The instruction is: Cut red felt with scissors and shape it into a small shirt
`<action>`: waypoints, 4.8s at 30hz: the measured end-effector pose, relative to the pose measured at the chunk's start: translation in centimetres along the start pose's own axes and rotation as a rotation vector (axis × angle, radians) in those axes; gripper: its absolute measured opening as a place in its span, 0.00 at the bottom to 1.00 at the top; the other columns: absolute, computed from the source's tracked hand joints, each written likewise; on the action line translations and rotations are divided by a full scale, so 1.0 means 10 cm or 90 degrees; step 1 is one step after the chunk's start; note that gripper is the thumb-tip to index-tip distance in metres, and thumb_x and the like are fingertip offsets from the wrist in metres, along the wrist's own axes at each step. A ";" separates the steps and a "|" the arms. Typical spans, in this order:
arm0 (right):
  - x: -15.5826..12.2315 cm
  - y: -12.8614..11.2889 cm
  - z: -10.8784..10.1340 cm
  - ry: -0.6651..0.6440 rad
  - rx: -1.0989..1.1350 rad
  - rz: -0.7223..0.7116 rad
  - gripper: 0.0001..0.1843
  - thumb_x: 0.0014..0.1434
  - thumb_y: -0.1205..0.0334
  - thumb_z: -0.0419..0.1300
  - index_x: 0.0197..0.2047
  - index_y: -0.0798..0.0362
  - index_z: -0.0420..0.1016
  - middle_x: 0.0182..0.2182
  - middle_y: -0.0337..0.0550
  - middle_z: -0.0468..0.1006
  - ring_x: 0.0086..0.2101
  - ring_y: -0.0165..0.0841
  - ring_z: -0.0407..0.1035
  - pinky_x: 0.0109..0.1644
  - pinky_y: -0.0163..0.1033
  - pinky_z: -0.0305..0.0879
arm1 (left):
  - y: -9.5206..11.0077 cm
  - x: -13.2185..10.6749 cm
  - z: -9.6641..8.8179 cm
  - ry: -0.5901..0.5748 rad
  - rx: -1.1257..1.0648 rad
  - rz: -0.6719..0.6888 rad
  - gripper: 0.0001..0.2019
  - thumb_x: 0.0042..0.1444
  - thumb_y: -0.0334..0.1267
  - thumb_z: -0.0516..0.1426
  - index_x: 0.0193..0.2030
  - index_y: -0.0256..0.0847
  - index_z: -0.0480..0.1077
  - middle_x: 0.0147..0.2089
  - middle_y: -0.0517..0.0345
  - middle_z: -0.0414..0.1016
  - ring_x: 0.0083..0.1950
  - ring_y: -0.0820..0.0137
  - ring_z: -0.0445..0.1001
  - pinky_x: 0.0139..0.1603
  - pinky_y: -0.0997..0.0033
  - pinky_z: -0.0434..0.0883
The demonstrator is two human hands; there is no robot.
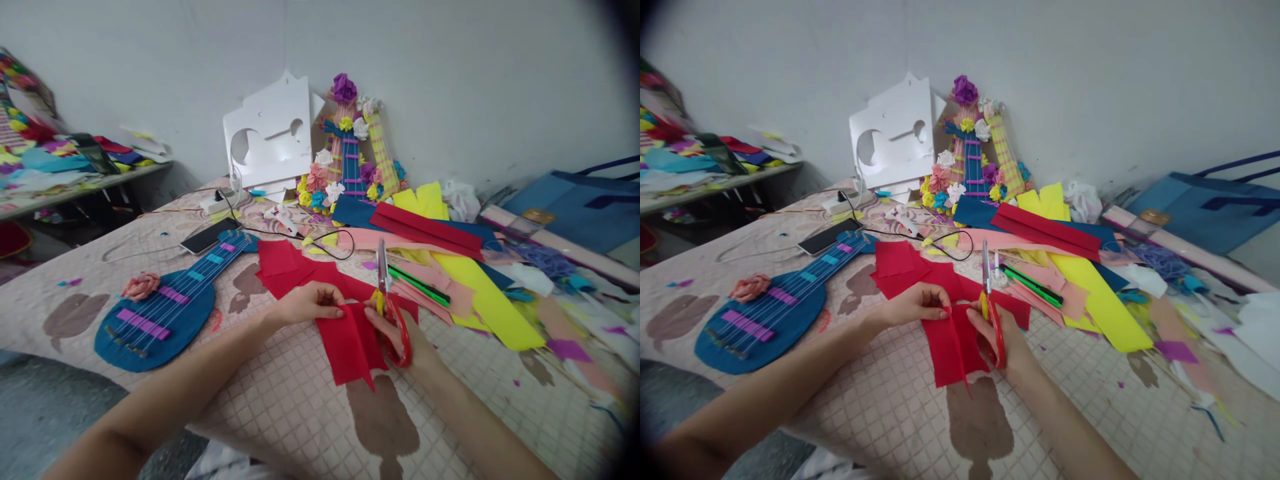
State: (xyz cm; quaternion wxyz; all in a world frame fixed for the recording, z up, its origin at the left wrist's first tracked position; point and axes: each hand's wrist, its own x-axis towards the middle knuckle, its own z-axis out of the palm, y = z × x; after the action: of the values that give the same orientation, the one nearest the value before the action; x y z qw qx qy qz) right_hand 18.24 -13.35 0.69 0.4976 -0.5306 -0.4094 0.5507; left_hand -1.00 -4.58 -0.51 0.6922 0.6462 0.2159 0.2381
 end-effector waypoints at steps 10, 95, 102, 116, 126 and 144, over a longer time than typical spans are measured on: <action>0.07 0.04 -0.06 0.089 -0.174 -0.043 0.23 0.36 0.50 0.71 0.31 0.51 0.69 0.23 0.37 0.72 0.23 0.32 0.67 0.26 0.37 0.63 | 0.24 0.06 -0.80 0.341 0.199 0.073 0.11 0.49 0.40 0.62 0.33 0.35 0.68 0.31 0.57 0.74 0.33 0.71 0.72 0.36 0.71 0.68; -0.01 -0.05 -0.16 -0.121 -0.159 0.011 0.21 0.47 0.44 0.65 0.29 0.52 0.66 0.18 0.29 0.64 0.14 0.20 0.49 0.17 0.30 0.43 | 0.06 0.00 0.04 0.079 -0.292 -0.194 0.16 0.50 0.35 0.64 0.46 0.35 0.73 0.41 0.49 0.78 0.38 0.70 0.77 0.39 0.73 0.72; 0.11 0.06 -0.36 0.016 -0.476 -0.144 0.15 0.51 0.55 0.62 0.40 0.50 0.65 0.23 0.33 0.69 0.22 0.29 0.64 0.26 0.35 0.59 | 0.02 0.00 -0.05 0.190 0.134 -0.122 0.17 0.50 0.38 0.62 0.46 0.35 0.70 0.27 0.58 0.73 0.26 0.72 0.72 0.29 0.73 0.69; 0.00 0.04 -0.34 -0.185 -0.989 -0.430 0.10 0.59 0.73 0.48 0.39 0.52 0.66 0.42 0.47 0.70 0.37 0.35 0.70 0.30 0.36 0.63 | 0.17 -0.19 -0.01 0.082 0.599 0.129 0.14 0.43 0.24 0.56 0.38 0.39 0.71 0.41 0.53 0.73 0.44 0.65 0.71 0.46 0.69 0.67; 0.02 0.00 -0.30 -0.183 -1.004 -0.458 0.06 0.60 0.70 0.51 0.38 0.53 0.67 0.38 0.44 0.70 0.33 0.33 0.69 0.28 0.35 0.61 | 0.14 -0.27 0.23 0.201 0.652 0.105 0.20 0.48 0.41 0.64 0.46 0.38 0.65 0.46 0.50 0.69 0.46 0.62 0.69 0.46 0.61 0.69; 0.29 -0.15 -0.34 -0.061 -0.818 -0.505 0.08 0.55 0.73 0.52 0.35 0.51 0.65 0.33 0.41 0.73 0.30 0.32 0.68 0.33 0.37 0.62 | -0.03 -0.36 0.29 0.253 0.660 0.131 0.42 0.40 0.38 0.68 0.61 0.39 0.54 0.55 0.44 0.58 0.56 0.56 0.62 0.54 0.53 0.67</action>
State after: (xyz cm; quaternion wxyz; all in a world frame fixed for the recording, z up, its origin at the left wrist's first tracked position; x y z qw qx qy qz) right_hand 21.94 -10.54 1.29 0.2326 -0.5048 -0.8313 0.0059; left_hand -2.06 -9.12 -0.59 0.2031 0.8622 0.3667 0.2845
